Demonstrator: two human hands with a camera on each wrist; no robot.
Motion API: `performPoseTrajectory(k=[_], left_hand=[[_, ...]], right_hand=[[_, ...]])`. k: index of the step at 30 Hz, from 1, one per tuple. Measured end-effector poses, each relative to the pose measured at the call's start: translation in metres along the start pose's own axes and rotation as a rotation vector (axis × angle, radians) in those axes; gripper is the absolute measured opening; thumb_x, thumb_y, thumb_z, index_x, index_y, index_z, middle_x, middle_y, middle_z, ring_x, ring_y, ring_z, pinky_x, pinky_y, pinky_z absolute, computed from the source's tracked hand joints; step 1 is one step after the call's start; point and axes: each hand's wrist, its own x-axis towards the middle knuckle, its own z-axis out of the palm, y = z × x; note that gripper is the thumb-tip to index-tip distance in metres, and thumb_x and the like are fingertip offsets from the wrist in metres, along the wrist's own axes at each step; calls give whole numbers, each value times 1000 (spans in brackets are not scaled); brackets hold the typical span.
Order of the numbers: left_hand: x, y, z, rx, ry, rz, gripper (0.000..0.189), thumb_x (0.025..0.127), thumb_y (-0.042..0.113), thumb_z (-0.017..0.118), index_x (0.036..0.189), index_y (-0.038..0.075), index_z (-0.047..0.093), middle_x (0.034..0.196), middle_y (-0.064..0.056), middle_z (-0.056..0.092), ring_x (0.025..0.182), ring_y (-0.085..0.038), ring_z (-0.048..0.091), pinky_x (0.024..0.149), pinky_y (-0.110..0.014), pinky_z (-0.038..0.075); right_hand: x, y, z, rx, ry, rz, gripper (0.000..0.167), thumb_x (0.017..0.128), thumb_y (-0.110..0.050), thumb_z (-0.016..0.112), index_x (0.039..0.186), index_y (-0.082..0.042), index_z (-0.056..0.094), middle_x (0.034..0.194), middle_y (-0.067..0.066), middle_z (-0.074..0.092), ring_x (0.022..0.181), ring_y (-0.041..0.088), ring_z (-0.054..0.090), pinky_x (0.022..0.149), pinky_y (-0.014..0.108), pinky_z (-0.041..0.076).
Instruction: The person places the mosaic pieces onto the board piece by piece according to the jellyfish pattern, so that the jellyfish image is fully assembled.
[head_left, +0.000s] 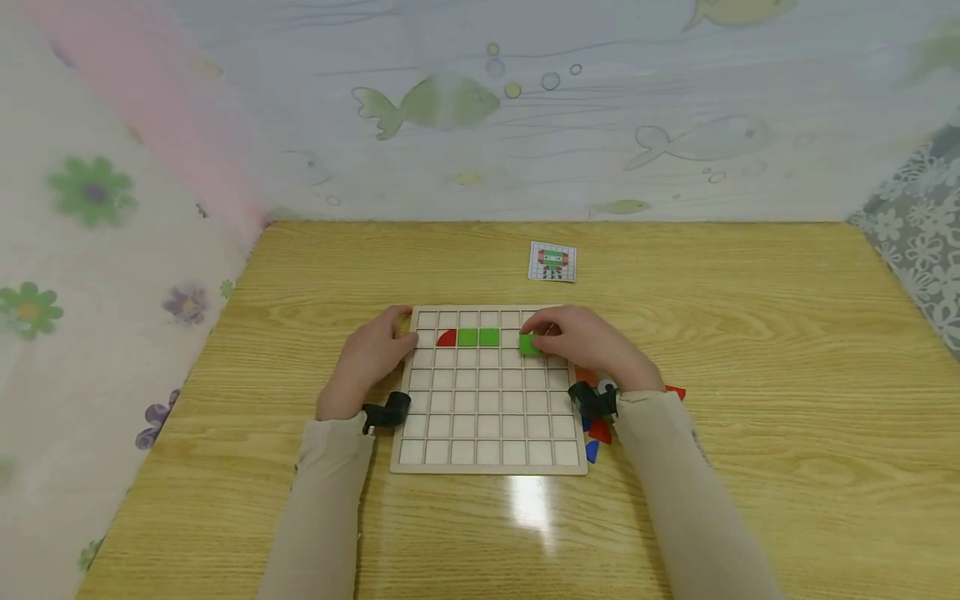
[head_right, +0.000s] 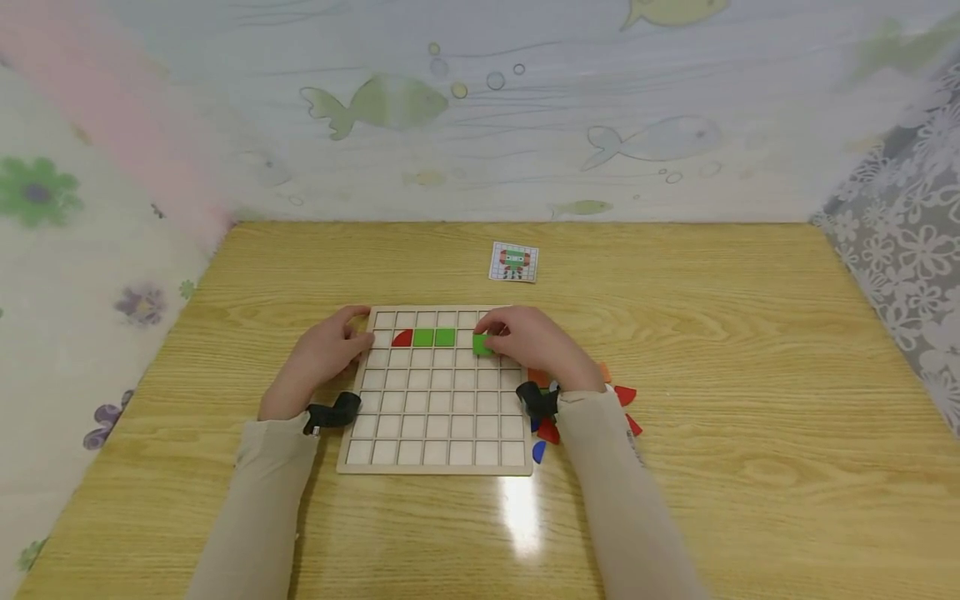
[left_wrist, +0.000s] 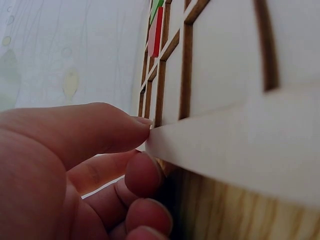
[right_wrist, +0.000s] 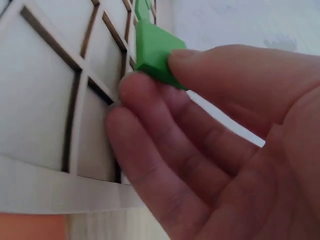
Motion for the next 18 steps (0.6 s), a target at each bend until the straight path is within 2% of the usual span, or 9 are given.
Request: performPoseTrajectory(k=[6,12,18], left_hand=[[0,0,-1,3,6,-3,50,89,30,49,136,16,36,75,-2,54,55,-18,46,51,-31,37],[-1,0,0,2,7,-9,50,89,30,49,135,16,37,75,-2,53,55,-18,45,51,-30,36],[0,0,0,7,3,-13,51,89,31,48,136,16,36,75,-2,53,55,-18,46,51,-30,37]], right_hand=[[3,-3,1,-15,23,-5,18,88,-21,55,105,-23,62,94,-3,59,85,16,52,78,32,42],[9,-4,9,-52,75,-32,19,88,-22,55,105,-22,63,94,-3,60,85,15,52,78,32,41],[13,-7,16,-58,127,-21,19,88,-22,56,105,-20,64,93,-3,60,83,15,52,76,32,42]])
